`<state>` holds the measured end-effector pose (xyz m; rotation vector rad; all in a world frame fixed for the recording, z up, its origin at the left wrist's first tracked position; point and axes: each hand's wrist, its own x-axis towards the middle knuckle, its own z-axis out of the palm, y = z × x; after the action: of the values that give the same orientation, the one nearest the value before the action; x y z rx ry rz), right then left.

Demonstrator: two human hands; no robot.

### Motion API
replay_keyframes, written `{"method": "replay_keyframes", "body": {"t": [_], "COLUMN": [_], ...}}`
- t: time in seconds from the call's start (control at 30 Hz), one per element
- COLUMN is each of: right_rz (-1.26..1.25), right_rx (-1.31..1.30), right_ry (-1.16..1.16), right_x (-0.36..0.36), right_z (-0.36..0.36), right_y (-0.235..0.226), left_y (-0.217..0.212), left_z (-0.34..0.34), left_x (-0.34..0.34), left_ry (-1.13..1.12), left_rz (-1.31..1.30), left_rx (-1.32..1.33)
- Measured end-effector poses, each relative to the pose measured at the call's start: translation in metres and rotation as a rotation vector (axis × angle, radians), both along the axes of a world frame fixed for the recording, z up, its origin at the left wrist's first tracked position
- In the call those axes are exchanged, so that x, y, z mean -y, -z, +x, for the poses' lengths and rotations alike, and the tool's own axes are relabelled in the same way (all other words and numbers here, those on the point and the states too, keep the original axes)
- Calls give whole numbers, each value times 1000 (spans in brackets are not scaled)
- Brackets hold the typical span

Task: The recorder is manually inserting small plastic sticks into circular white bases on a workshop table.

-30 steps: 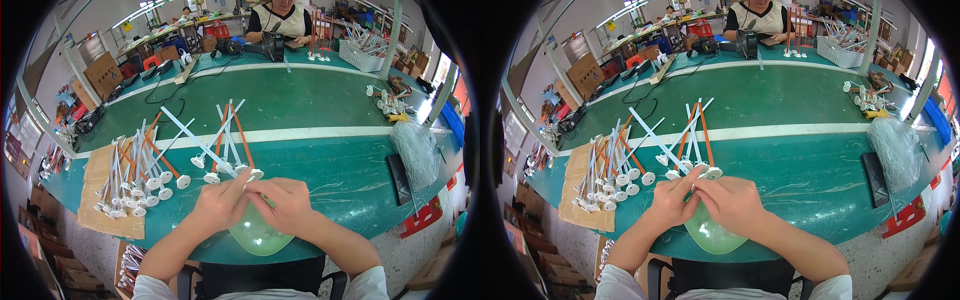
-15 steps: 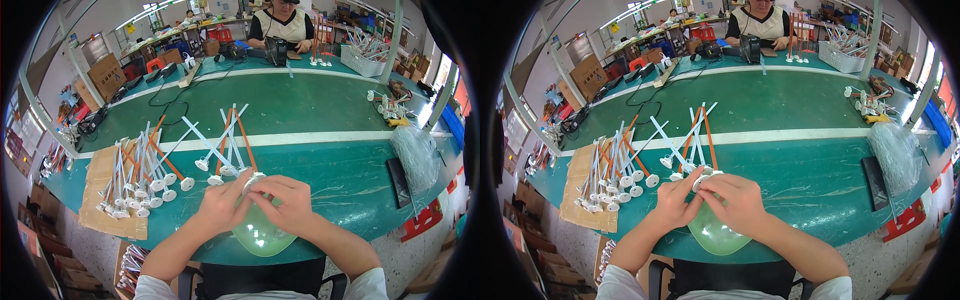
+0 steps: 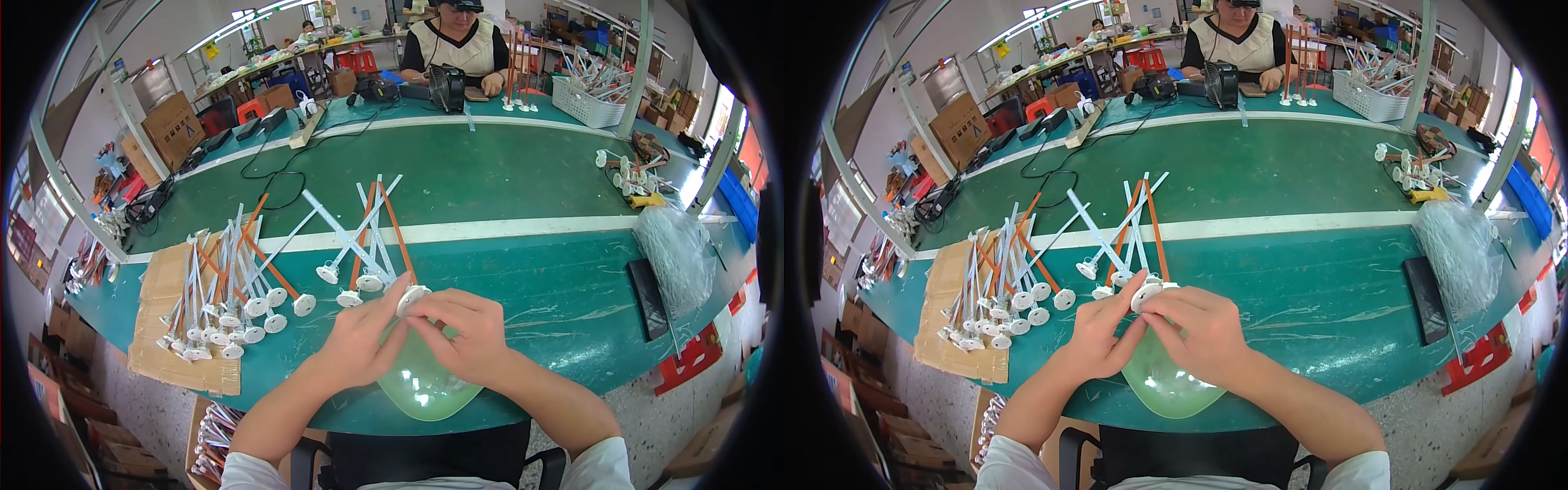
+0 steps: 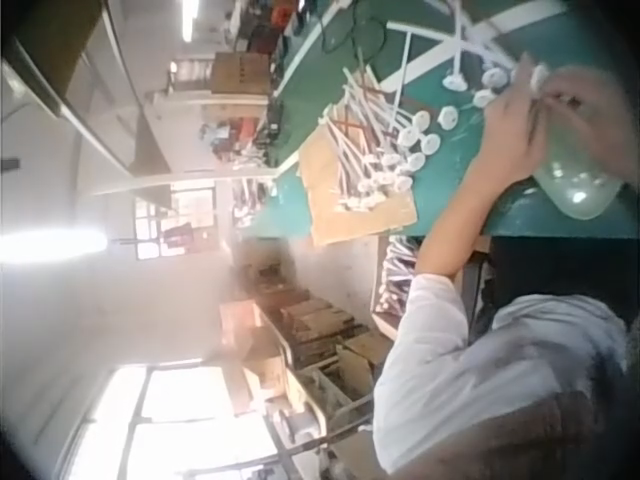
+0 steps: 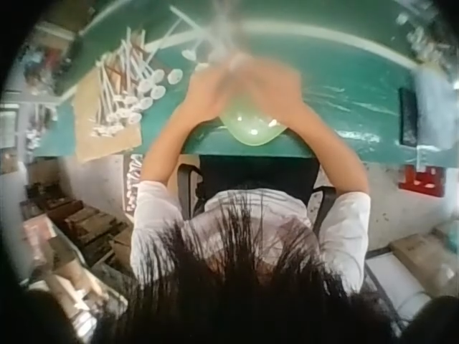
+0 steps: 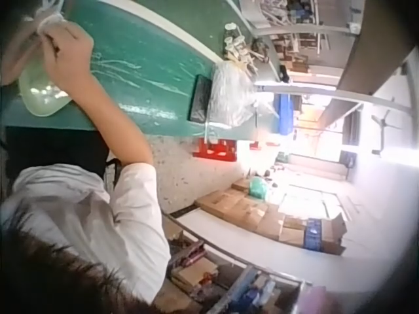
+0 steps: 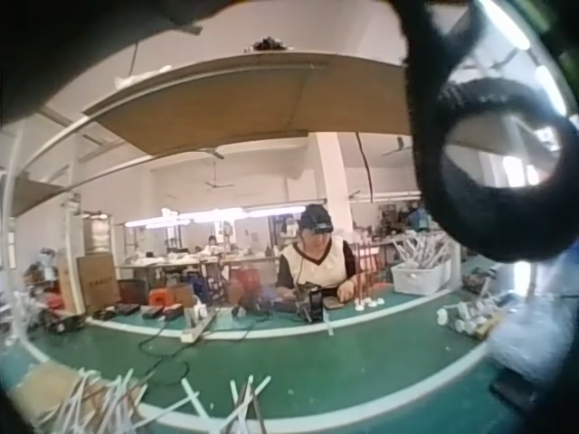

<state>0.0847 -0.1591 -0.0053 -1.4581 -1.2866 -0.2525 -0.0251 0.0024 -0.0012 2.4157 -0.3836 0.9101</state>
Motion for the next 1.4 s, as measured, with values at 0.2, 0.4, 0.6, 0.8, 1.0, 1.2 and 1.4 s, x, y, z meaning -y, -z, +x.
{"method": "replay_keyframes", "body": {"t": [0.2,0.4,0.6,0.8,1.0,1.2,1.4], "right_rz": [-2,0,35,128,132,84,-1], "right_rx": [-62,-115,19,192,204,84,-54], "right_ry": [-32,-61,16,155,189,49,30], "right_x": [1,0,0,-2,-4,-4,5], "right_z": [-1,0,-3,-4,-9,-9,9], "right_y": [0,-3,-1,1,2,-3,-5], "left_y": [-3,-8,-8,2,7,-9,-42], "left_z": [1,-7,-5,-7,-3,-6,-25], "left_x": [1,0,-3,4,13,-2,-55], "left_ry": [27,24,28,-39,-67,-16,-268], "left_rz": [-5,-28,2,13,-20,-43,60], "left_rx": [17,-130,-95,-100,-40,-38,-130]}}
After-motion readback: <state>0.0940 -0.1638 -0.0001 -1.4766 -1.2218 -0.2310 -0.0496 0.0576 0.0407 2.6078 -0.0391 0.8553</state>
